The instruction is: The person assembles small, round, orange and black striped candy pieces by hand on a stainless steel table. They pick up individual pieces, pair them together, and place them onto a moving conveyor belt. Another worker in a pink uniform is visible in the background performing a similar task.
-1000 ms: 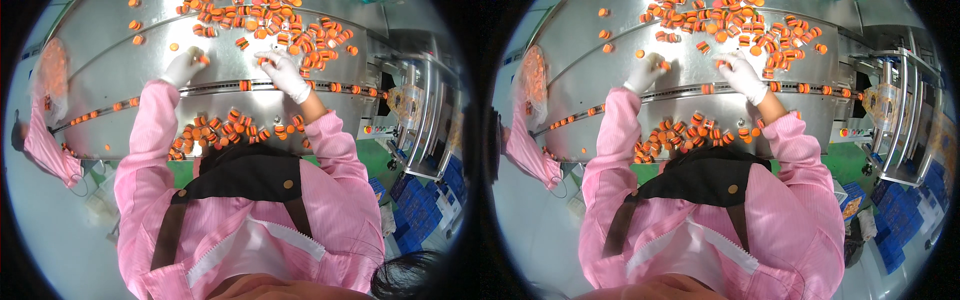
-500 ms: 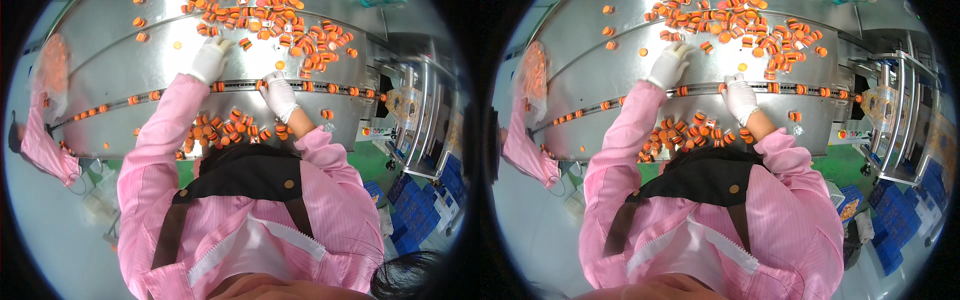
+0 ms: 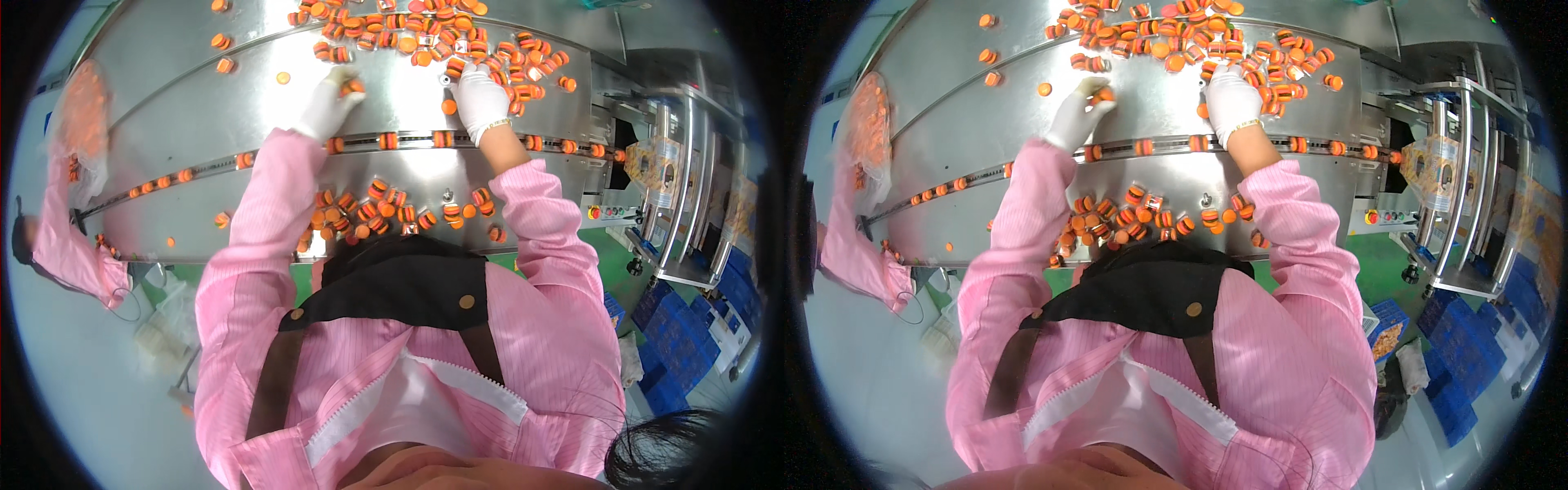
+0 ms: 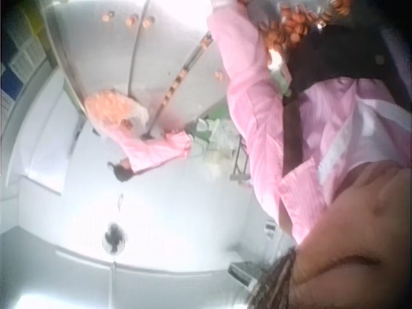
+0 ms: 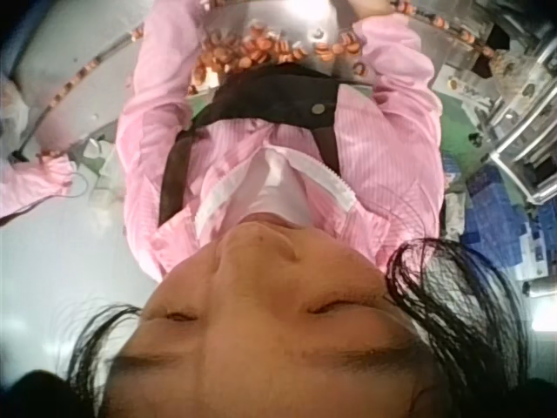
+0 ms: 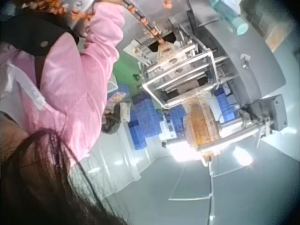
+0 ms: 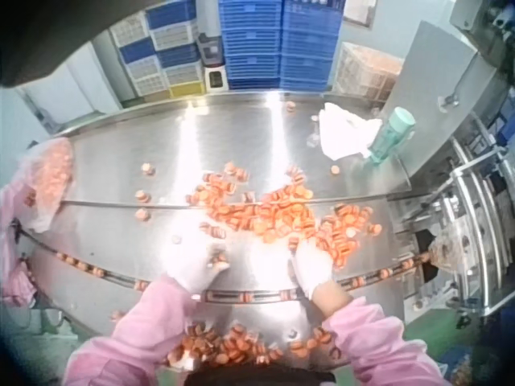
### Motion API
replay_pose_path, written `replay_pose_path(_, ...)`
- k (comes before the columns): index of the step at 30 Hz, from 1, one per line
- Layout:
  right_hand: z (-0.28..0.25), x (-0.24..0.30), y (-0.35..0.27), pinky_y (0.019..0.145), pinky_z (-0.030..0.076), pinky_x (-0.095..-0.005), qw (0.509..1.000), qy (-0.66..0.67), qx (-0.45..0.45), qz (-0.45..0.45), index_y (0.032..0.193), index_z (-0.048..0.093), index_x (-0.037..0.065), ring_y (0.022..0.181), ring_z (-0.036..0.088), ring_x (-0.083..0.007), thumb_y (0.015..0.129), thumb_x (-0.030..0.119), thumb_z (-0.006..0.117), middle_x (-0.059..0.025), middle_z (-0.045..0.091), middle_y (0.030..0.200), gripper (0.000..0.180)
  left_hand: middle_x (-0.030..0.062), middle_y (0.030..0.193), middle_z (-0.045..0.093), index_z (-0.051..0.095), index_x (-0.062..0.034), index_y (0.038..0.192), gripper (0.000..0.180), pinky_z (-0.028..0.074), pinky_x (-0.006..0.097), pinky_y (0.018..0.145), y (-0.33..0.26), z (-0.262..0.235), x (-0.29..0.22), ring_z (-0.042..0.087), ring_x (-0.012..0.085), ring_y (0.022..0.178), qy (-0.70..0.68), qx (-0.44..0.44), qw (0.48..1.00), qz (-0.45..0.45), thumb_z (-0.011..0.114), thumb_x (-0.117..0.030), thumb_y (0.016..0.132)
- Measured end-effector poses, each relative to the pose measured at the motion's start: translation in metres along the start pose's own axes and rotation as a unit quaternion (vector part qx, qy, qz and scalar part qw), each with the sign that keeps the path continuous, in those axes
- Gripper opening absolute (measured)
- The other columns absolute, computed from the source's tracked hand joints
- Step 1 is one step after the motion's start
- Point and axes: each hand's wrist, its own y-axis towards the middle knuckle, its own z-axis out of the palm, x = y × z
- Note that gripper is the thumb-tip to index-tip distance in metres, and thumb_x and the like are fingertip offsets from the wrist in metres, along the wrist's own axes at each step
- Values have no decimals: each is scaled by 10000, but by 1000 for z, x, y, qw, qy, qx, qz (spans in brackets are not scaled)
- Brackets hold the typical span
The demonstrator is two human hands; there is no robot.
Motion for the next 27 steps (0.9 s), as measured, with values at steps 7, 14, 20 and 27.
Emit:
replay_pose_path(7,-4,6,-11,731,520,-422,999,43,-2,-2,1022,554,33,892,622,-333,772,114,602,-202,570,1015,267,47,980,578,531,-34,1206,285,484,251,736,-129,-86,55,556,102,808,-113,-122,972,-168,476,-91,932)
replay_pose_path(14,9,38,-67,748,462,-447,933,335,-37,-127,897,515,38,871,548,-377,779,110,563,-183,519,956,146,13,923,510,418,-111,1373,464,481,224,723,-202,-123,116,523,80,759,-112,-182,944,-252,462,-45,916)
replay_pose_path(20,14,98,-104,750,458,-412,885,345,67,-306,924,484,41,850,548,-368,792,106,565,-182,513,894,168,58,882,581,454,-48,1029,271,486,251,639,-181,-101,175,584,102,722,14,-166,955,-244,635,-103,835)
replay_pose_path(27,19,123,-129,783,469,-403,884,313,98,-333,999,496,31,880,568,-345,784,132,604,-164,557,985,262,160,901,627,593,-28,988,298,489,339,735,-111,-71,87,630,254,781,149,33,944,-293,718,-183,766)
